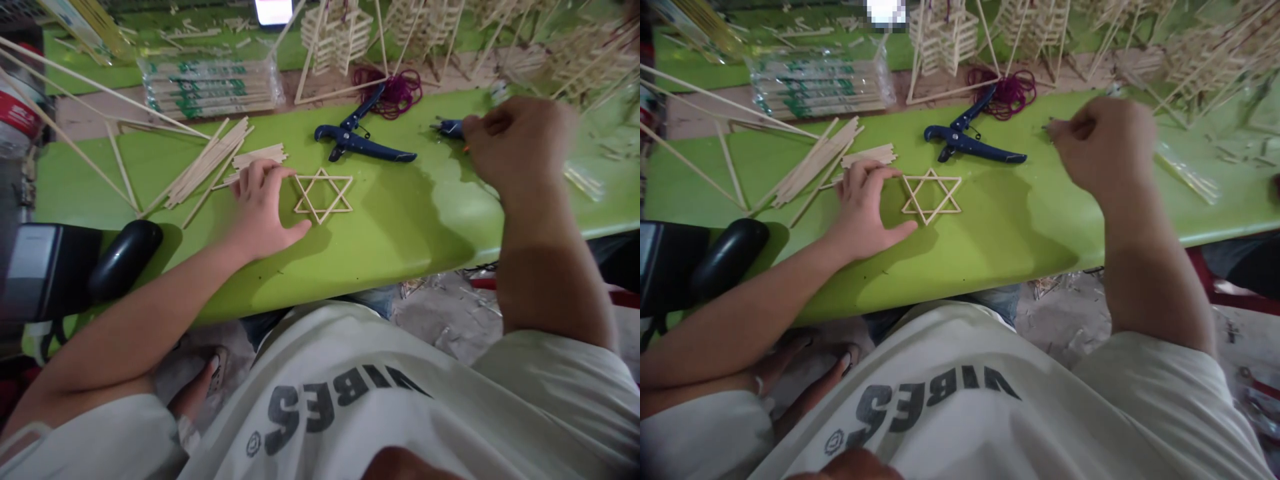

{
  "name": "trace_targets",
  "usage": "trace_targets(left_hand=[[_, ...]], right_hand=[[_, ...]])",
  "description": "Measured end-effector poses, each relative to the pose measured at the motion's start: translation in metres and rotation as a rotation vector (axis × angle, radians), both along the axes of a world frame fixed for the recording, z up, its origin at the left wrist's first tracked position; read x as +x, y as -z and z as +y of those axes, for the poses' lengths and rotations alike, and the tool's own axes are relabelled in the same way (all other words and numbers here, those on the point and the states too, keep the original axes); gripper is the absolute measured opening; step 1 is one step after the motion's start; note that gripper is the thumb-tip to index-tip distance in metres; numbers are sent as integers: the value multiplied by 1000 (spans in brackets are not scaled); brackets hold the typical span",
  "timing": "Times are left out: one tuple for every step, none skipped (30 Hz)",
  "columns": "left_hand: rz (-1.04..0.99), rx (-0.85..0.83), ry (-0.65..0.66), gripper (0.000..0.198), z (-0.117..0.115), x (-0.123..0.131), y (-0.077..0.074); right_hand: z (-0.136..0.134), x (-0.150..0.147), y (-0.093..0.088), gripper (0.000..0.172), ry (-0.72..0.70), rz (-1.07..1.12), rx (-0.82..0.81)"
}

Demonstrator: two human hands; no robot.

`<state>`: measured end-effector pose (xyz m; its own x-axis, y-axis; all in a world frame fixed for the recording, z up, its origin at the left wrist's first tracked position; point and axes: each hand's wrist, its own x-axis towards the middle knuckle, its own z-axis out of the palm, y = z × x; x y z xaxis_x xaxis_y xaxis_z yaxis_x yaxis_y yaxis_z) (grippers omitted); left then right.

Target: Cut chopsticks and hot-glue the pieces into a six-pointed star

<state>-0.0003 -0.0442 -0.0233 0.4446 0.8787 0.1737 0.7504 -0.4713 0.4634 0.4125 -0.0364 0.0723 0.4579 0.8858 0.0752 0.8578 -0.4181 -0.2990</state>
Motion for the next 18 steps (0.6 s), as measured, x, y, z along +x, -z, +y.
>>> trace_targets(left_hand=[[40,-26,-18,90,-2,2,-5],[78,-52,-30,89,-4,4,-9],[107,-69,-39,90,-6,6,-13],[126,-77,-45,90,-7,7,-16],[136,-76,-50,92,-9,9,-18],[143,-69,-54,93,-9,9,-20],[149,-63,-57,93,-10,10,-20],[154,-59,-58,93,-10,10,-21],[159,-59,-57,92,-11,10,-21],[162,-60,-53,91,-11,9,-21],[162,-60,-50,90,-11,9,-21],[162,-58,-47,89,-12,9,-21],[162,-55,-46,89,-12,9,-21],[161,-51,-49,89,-12,9,-21],[160,-48,-53,90,-13,9,-21],[158,-46,-60,91,-13,10,-21],[156,-47,-66,93,-13,11,-20],[155,-48,-72,93,-13,11,-20]], right_hand=[[-4,-21,-9,18,-124,-38,-23],[-7,-41,-16,24,-235,-66,-44],[-9,-58,-20,35,-345,-85,-75],[-11,-72,-23,44,-457,-111,-109],[-11,-83,-23,50,-553,-139,-122],[-10,-90,-20,55,-650,-140,-152],[-8,-94,-15,55,-740,-125,-170],[-5,-95,-8,52,-816,-94,-175],[-2,-93,-1,46,-878,-49,-169],[0,-90,8,38,-919,-1,-147],[3,-86,16,32,-938,42,-116],[5,-83,23,29,-941,79,-88],[6,-80,29,28,-936,106,-70],[7,-78,34,28,-928,127,-56],[8,-77,37,29,-924,139,-52],[8,-76,39,30,-924,146,-50],[8,-77,41,31,-929,148,-53],[7,-78,42,30,-932,147,-59]])
